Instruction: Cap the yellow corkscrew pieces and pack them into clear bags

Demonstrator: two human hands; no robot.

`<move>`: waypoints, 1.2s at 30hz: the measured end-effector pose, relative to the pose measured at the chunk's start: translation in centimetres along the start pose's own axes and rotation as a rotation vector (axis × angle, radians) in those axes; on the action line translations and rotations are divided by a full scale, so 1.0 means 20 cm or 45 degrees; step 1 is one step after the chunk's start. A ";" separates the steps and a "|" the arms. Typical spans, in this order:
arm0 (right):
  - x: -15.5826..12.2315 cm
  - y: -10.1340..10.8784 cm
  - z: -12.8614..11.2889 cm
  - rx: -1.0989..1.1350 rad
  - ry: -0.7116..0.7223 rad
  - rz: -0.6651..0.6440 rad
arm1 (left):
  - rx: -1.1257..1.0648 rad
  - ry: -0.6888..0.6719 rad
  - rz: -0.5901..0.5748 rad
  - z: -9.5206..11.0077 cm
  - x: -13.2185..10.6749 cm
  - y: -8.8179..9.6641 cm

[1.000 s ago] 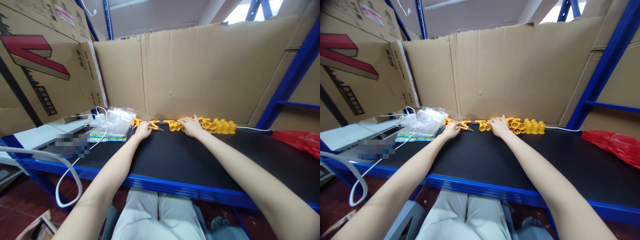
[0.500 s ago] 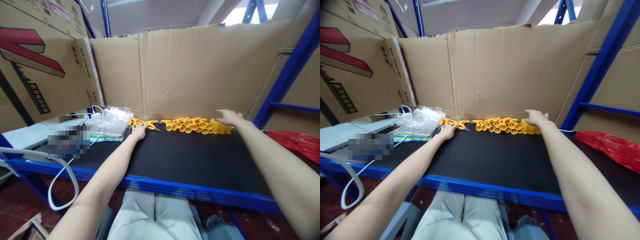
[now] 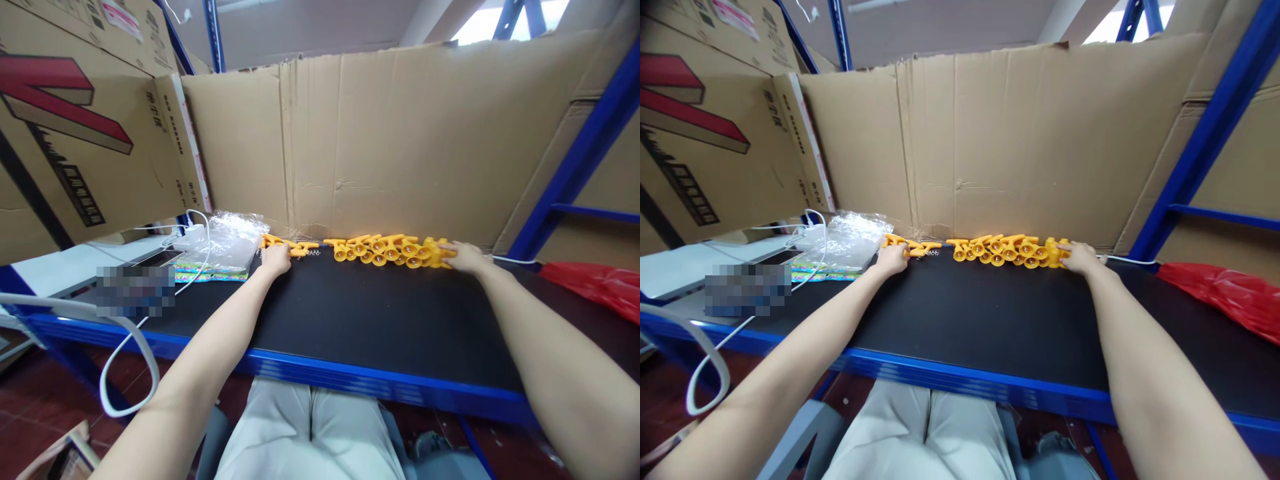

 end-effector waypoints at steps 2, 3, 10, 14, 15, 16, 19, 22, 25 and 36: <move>-0.02 0.01 -0.01 0.000 -0.070 -0.100 | -0.028 0.024 0.021 0.01 -0.01 0.03; -0.03 0.02 -0.02 0.013 -0.098 -0.129 | -0.040 0.035 0.033 0.01 -0.02 0.04; -0.13 0.10 -0.06 0.122 -0.332 -0.099 | -0.034 0.159 0.110 0.02 -0.05 0.11; -0.22 0.13 -0.10 0.080 -0.419 0.025 | -0.004 0.221 0.114 0.01 -0.05 0.13; -0.24 0.14 -0.11 0.051 -0.416 0.053 | 0.003 0.226 0.112 0.01 -0.05 0.13; -0.25 0.14 -0.12 0.030 -0.412 0.067 | 0.011 0.232 0.111 0.00 -0.05 0.14; -0.28 0.15 -0.14 -0.006 -0.380 0.054 | 0.051 0.228 0.120 0.00 -0.06 0.17; -0.28 0.16 -0.16 -0.032 -0.345 0.038 | 0.100 0.211 0.151 0.01 -0.07 0.19; -0.28 0.16 -0.18 -0.021 -0.292 0.025 | 0.150 0.166 0.219 0.02 -0.07 0.20; -0.26 0.08 -0.17 0.110 -0.250 -0.175 | 0.113 -0.139 0.420 0.09 -0.08 0.27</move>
Point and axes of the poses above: each hand's wrist, its own x-axis towards the middle knuckle, its own y-axis out of the back of the hand, z = x × y, the point moved 2 cm from there along x, towards the middle knuckle, and after that the axes turned 13 degrees about -y, right-handed, at the moved point
